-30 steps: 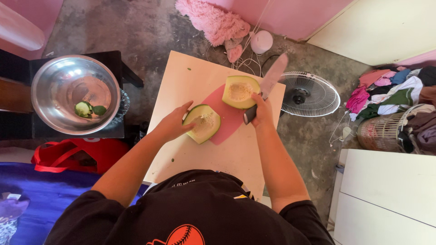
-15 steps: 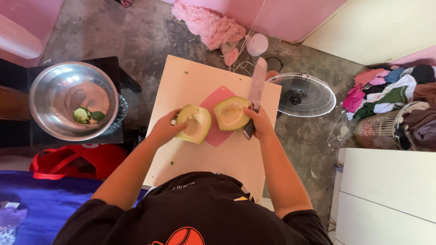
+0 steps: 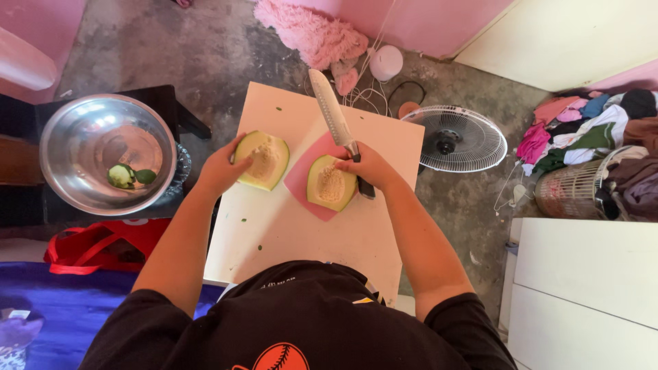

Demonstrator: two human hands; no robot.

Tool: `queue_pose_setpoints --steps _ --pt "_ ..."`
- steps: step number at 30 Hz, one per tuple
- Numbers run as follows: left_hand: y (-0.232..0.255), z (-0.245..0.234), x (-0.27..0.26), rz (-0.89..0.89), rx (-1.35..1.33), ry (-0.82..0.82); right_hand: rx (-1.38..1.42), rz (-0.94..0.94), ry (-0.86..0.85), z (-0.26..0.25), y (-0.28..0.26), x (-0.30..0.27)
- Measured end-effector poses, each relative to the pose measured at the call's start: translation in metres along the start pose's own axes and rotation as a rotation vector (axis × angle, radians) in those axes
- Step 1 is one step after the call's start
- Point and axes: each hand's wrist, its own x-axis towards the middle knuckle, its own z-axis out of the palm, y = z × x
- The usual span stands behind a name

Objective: The person cuts a green melon on a pink cutting board using a knife. They trim the ends, halve the melon, cut it into quarters, and place the pieces into a metal bowl.

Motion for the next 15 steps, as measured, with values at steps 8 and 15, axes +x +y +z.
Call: queue_pose_setpoints --steps 8,15 --pt "0.010 0.001 -0.005 0.173 0.112 0.060 -0.102 -0.007 0.070 -0.010 -0.011 0.003" --pt "0.052 0.023 -0.035 0.845 0.385 0.489 -0.321 -0.180 0.298 0.001 -0.015 -0.010"
